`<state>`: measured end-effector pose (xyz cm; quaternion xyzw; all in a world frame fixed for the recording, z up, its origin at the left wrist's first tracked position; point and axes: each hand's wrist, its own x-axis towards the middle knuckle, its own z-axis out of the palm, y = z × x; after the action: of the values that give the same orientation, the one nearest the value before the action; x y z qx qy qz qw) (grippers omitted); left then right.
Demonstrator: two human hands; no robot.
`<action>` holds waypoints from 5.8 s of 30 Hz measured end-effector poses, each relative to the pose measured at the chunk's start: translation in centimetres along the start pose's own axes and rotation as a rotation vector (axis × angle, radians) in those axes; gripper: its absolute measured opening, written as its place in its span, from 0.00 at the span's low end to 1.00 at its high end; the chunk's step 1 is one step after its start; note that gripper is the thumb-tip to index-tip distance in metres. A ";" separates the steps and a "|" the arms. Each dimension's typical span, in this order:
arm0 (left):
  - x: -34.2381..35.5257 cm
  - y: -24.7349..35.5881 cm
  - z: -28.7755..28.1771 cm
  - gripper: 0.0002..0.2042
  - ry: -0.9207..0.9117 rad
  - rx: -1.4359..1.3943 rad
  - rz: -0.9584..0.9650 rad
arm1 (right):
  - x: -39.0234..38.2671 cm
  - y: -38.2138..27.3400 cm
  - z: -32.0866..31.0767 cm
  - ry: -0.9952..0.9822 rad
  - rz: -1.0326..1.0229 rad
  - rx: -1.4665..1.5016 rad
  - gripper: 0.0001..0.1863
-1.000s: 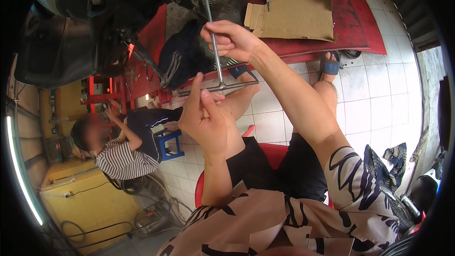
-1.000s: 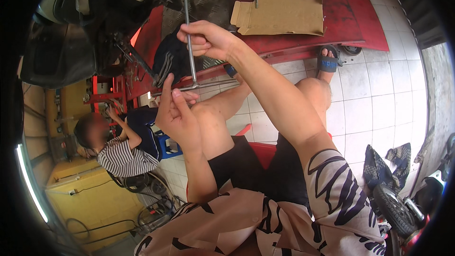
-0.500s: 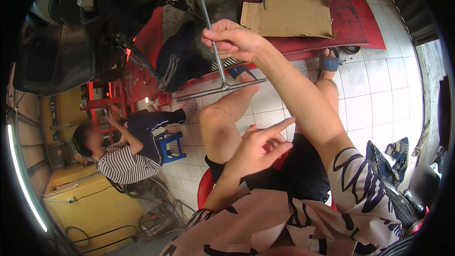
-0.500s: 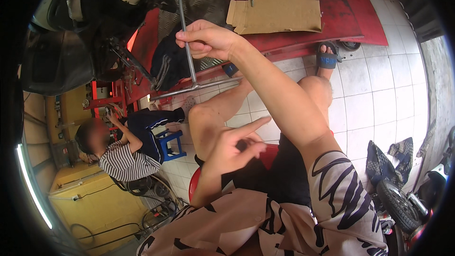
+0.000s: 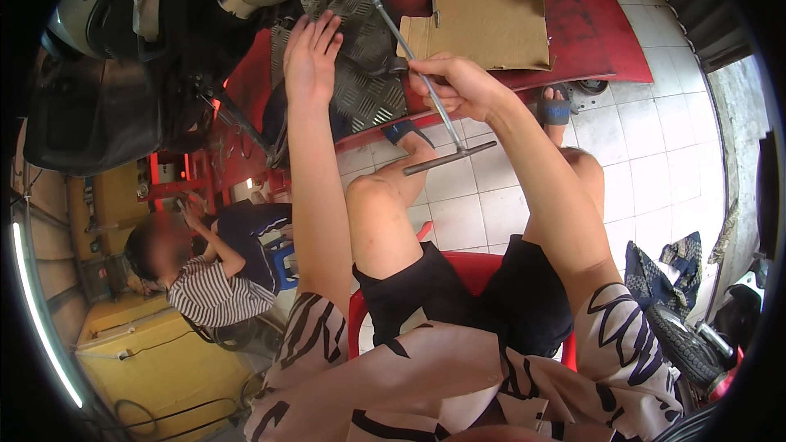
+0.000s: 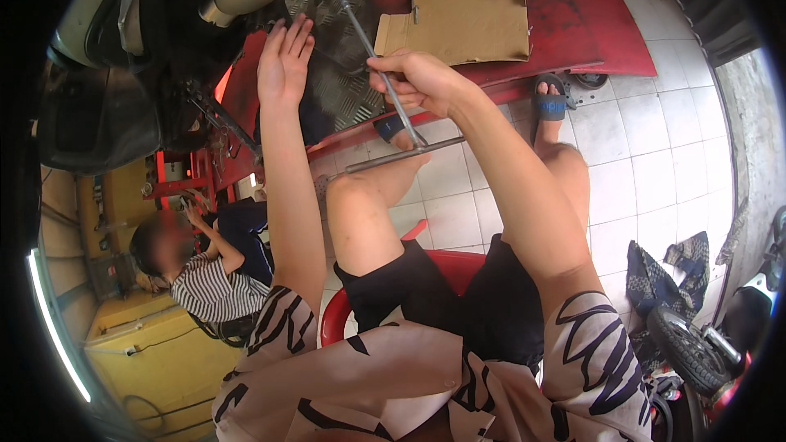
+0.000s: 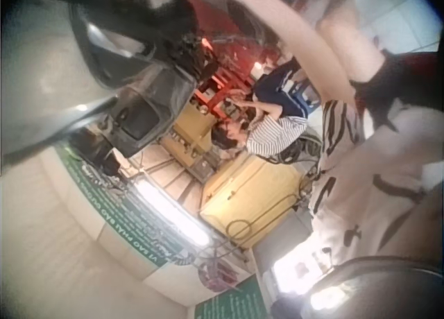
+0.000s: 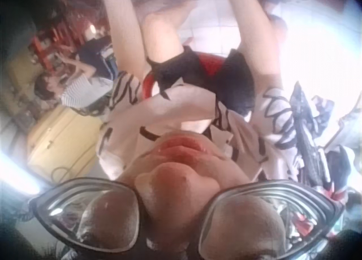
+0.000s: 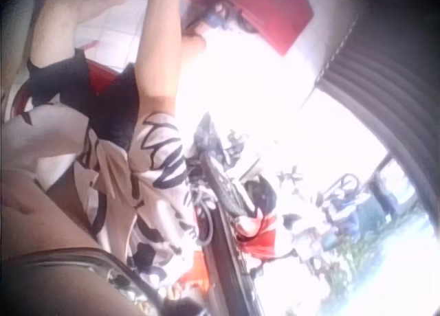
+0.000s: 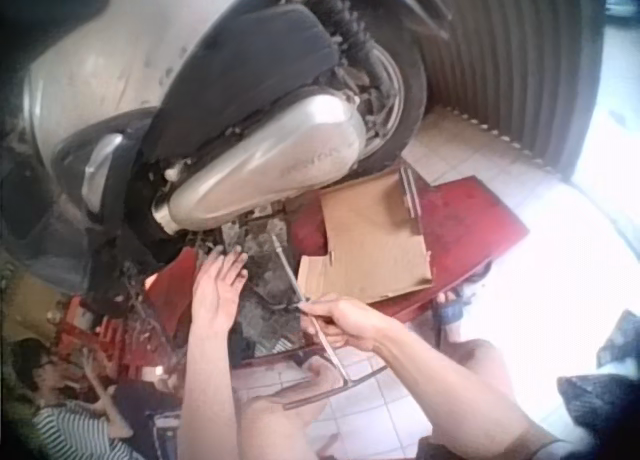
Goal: The person uses a T-handle wrench to loosen and remove several bolts from the underside of a motorcycle. They place the removed bolts on a piece of cardboard on the floor and continue working on the motorcycle's undercarriage.
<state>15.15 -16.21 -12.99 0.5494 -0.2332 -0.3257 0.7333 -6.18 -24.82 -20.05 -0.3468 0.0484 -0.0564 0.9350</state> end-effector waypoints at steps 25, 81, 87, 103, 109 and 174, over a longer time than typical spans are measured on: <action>6.7 -1.4 3.2 0.08 0.150 -0.277 -0.056 | -2.1 -3.2 -0.8 0.103 -0.109 0.007 0.22; -17.0 -4.2 10.8 0.25 0.033 -0.976 -0.307 | 2.0 -0.5 2.6 -0.342 -0.130 0.028 0.18; -17.4 -3.1 11.6 0.21 0.162 -0.695 -0.399 | 2.7 0.2 0.1 -0.346 -0.193 -0.057 0.16; -22.5 -2.8 10.0 0.31 -0.210 0.710 0.292 | 2.2 -0.8 0.3 -0.295 -0.231 0.037 0.15; -22.8 -3.7 8.6 0.32 -0.170 0.819 0.068 | 2.0 -1.0 0.6 -0.251 -0.240 0.133 0.14; -22.9 -1.9 10.4 0.27 -0.119 0.675 0.245 | 1.6 -1.2 0.1 -0.344 -0.183 0.054 0.13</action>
<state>-8.08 -6.51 -11.44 0.7085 -0.4338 -0.1716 0.5295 -4.68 -25.89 -19.27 -0.3289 -0.1452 -0.0826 0.9295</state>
